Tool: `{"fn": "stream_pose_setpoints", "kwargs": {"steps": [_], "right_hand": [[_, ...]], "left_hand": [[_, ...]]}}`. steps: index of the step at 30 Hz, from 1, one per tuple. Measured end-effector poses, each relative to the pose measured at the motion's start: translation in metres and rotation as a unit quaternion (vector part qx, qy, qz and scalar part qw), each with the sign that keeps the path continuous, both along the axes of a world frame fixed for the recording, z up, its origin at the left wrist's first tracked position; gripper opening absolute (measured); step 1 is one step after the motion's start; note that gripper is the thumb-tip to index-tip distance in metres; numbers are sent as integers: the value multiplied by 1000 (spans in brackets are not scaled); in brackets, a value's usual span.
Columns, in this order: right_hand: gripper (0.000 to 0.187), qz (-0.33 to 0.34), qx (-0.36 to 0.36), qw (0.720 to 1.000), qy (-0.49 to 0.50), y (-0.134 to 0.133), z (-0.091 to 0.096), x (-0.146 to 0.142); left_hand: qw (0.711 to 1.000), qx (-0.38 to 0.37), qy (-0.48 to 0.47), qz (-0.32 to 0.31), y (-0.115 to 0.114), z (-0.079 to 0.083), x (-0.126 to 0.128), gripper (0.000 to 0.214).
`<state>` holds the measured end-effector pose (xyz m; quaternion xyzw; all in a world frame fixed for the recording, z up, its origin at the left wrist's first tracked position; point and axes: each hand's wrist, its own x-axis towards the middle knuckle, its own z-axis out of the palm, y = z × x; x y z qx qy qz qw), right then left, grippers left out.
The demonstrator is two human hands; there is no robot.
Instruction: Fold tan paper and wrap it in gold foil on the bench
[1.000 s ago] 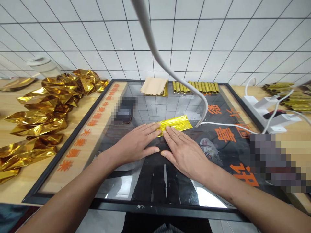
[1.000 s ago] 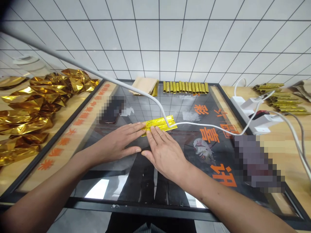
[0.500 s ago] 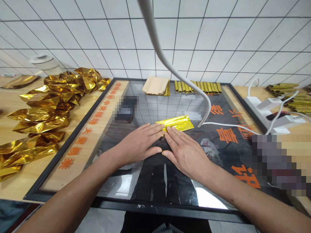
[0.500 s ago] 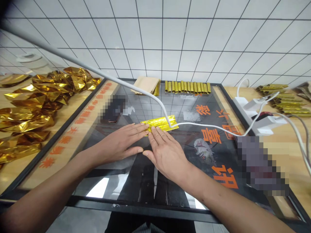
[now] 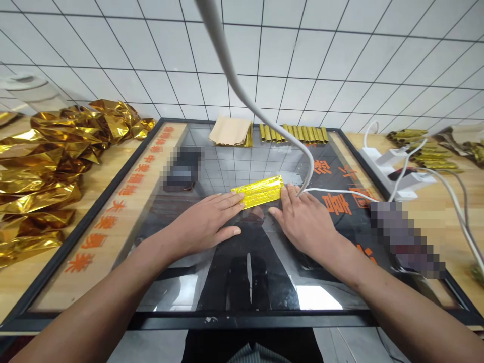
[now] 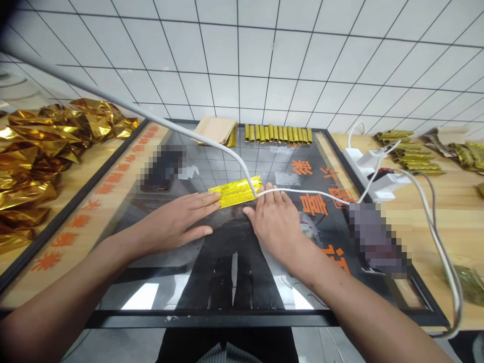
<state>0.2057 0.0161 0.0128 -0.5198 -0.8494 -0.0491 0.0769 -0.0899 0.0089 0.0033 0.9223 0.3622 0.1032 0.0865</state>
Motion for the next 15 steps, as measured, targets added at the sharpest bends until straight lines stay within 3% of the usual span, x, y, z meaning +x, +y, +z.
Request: {"fn": "stream_pose_setpoints", "kwargs": {"steps": [3, 8, 15], "right_hand": [[78, 8, 21, 999, 32, 7, 4, -5], [77, 130, -27, 990, 51, 10, -4, -28], [74, 110, -56, 991, 43, 21, -15, -23]], "left_hand": [[1000, 1, -9, 2, 0, -2, 0, 60], [1000, 7, -10, -4, 1, -4, -1, 61], [1000, 2, -4, -2, 2, -3, 0, 58]]}}
